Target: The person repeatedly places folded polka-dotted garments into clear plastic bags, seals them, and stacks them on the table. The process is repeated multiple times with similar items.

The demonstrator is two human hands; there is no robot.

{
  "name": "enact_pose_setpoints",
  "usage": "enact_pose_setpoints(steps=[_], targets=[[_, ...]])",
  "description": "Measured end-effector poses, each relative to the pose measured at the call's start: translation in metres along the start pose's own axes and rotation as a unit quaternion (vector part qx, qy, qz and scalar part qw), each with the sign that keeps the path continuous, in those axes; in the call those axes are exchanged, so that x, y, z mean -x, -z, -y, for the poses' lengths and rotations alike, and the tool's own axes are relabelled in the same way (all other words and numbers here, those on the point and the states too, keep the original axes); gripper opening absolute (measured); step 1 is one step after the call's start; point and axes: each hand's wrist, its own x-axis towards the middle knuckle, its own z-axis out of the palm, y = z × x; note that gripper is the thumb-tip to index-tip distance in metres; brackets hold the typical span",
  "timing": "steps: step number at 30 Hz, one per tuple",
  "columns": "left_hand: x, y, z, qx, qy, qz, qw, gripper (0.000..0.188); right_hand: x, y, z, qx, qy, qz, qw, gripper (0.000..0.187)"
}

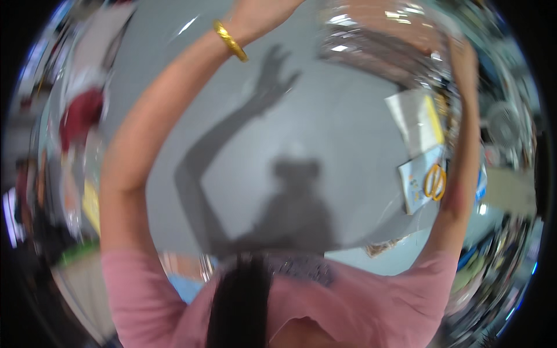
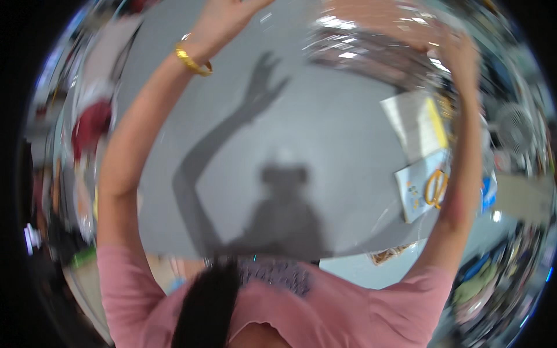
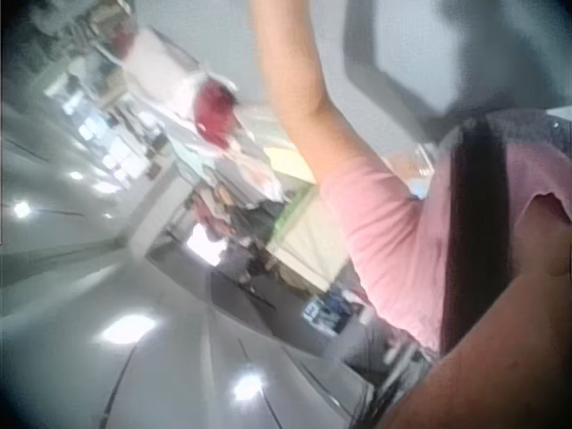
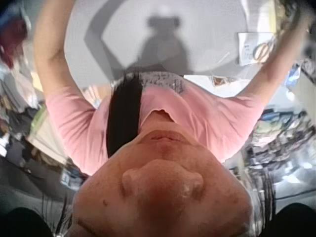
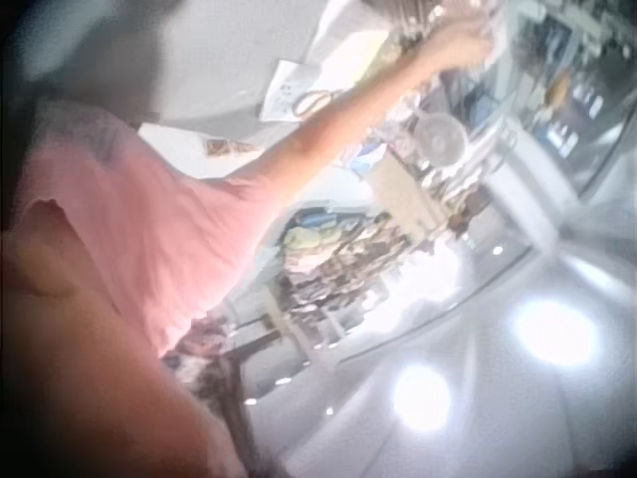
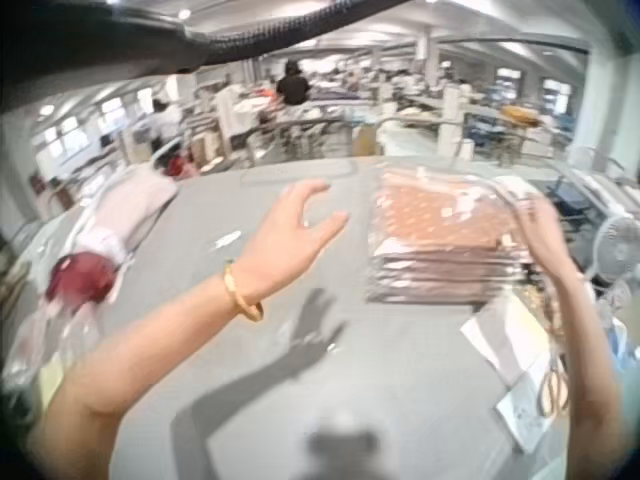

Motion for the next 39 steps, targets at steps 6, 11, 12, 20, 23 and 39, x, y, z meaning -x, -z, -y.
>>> enact_pose_setpoints(steps=[6,11,12,20,23,39], targets=[[0.282,0.297,-0.035,-0.074,0.091,-0.201,0.972,0.043,0.177,0.101,0.203,-0.397,0.196,0.253,0.86,0.044],[0.617,0.37,-0.086,-0.454,0.36,-0.165,0.798,0.039,0.334,0.108,0.406,-0.533,0.365,0.489,0.587,0.04],[0.68,0.35,-0.095,-0.461,0.454,-0.087,0.757,0.043,0.364,0.107,0.438,-0.552,0.367,0.531,0.528,0.037],[0.94,0.161,-0.081,-0.34,0.56,0.053,0.754,0.042,0.554,0.059,0.608,-0.412,0.587,0.544,0.436,0.028],[0.956,0.161,-0.066,-0.292,0.554,-0.018,0.779,0.03,0.591,0.025,0.63,-0.353,0.578,0.586,0.445,0.023],[0.983,0.205,-0.037,-0.01,0.674,-0.27,0.688,0.021,0.74,-0.098,0.729,-0.071,0.807,0.415,0.415,0.015]])
